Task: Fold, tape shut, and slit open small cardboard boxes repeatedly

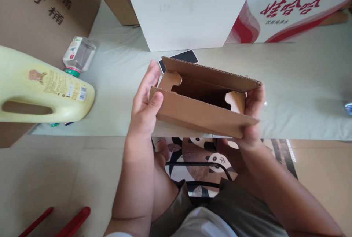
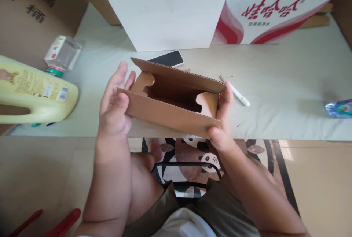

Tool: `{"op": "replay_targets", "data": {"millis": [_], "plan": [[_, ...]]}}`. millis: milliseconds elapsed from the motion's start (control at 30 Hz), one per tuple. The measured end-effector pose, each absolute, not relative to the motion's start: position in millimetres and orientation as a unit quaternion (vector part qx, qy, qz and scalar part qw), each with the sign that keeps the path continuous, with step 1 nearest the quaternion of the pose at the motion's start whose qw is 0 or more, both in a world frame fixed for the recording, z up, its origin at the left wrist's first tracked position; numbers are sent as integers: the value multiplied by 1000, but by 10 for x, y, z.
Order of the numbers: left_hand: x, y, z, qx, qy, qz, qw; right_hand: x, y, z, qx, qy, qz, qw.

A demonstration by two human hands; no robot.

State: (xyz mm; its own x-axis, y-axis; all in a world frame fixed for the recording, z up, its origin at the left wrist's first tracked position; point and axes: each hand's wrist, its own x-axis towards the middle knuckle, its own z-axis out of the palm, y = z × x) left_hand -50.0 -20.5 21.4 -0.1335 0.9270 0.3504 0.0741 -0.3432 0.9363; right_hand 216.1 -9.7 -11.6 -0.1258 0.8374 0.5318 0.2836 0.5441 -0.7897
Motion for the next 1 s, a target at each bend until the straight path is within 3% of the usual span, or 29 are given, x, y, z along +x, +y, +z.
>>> {"op": "replay_targets", "data": {"millis": [133,400,733,900,1000], "plan": [[-603,-189,170,563,437,570,408,2219,-128,-111,-365,-666,299,578],[-504,-229,260,546,471,569,396,2230,-211,-23,-403,-691,241,549],[-433,-198,261,557,499,574,332,2262,-198,-72,-375,-718,225,541],[-347,-203,194,520,509,642,240,2262,-143,-99,-371,-698,259,555],[-351,-202,170,526,495,644,252,2239,-131,-87,-367,-686,266,569]]}}
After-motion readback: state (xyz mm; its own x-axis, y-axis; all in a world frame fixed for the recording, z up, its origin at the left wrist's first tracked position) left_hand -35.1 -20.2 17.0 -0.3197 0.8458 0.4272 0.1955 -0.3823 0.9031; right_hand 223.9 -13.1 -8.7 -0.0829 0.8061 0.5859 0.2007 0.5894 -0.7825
